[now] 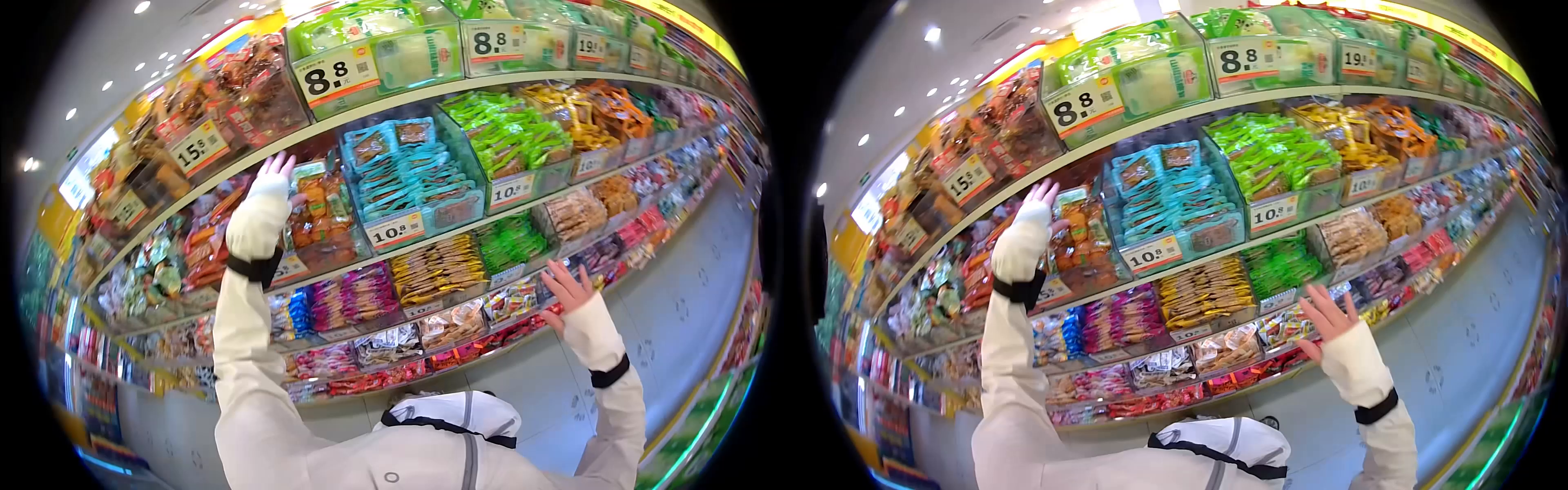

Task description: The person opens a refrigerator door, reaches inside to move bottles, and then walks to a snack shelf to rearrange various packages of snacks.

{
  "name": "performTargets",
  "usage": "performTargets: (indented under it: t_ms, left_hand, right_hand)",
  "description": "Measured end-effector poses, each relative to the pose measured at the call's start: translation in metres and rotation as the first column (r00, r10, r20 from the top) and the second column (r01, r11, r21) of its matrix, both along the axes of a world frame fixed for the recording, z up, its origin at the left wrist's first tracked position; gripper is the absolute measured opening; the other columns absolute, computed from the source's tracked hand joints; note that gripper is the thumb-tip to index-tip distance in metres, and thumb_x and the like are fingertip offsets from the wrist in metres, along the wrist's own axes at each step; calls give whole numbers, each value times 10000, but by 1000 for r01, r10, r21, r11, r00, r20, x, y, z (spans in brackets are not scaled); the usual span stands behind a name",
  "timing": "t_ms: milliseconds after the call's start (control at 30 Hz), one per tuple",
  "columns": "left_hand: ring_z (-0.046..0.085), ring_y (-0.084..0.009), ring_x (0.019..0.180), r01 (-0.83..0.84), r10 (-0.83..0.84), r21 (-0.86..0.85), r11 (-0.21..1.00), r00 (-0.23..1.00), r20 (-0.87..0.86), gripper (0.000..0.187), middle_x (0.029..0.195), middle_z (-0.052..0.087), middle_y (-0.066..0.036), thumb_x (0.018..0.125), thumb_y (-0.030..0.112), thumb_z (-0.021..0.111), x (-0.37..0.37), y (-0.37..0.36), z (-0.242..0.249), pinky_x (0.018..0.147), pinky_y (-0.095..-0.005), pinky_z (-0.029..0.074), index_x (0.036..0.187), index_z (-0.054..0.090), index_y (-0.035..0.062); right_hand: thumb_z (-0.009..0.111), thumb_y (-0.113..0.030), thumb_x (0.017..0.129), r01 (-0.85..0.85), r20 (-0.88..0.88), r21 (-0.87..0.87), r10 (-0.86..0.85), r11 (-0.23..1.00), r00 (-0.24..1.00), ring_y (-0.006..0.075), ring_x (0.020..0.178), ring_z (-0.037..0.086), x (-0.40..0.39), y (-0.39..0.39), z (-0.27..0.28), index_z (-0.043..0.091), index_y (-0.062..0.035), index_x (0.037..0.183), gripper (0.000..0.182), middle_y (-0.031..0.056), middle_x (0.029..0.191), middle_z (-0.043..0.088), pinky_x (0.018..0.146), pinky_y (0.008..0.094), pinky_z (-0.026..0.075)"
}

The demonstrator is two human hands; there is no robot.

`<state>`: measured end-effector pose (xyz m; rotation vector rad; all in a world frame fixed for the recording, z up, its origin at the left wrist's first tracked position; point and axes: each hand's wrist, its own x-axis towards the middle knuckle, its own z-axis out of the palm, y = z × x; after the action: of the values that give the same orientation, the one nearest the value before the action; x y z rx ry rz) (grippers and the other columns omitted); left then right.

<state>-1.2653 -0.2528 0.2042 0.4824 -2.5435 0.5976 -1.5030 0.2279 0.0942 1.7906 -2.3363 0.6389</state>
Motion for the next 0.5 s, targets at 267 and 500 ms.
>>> performTargets:
  t_ms: [267, 500]
  left_hand:
    - [396, -80, 516, 252, 15, 426, 869, 847, -531, 169, 618, 432, 20, 827, 102, 641, -18, 2, 5, 465, -236, 330, 837, 479, 54]
    - [522, -150, 671, 658, 585, 607, 445, 300, -754, 438, 929, 536, -71, 918, 440, 341, -29, 54, -10, 528, -305, 423, 1215, 394, 123]
  right_hand:
    - [658, -233, 783, -157, 69, 42, 153, 987, 986, 312, 1238, 397, -46, 29, -32, 552, -77, 1121, 387, 128, 1259, 477, 1020, 503, 285]
    - [642, -252, 802, -229, 136, 61, 219, 972, 966, 311, 1199, 435, -62, 17, -28, 571, -99, 1092, 336, 125, 1230, 494, 1012, 498, 303]
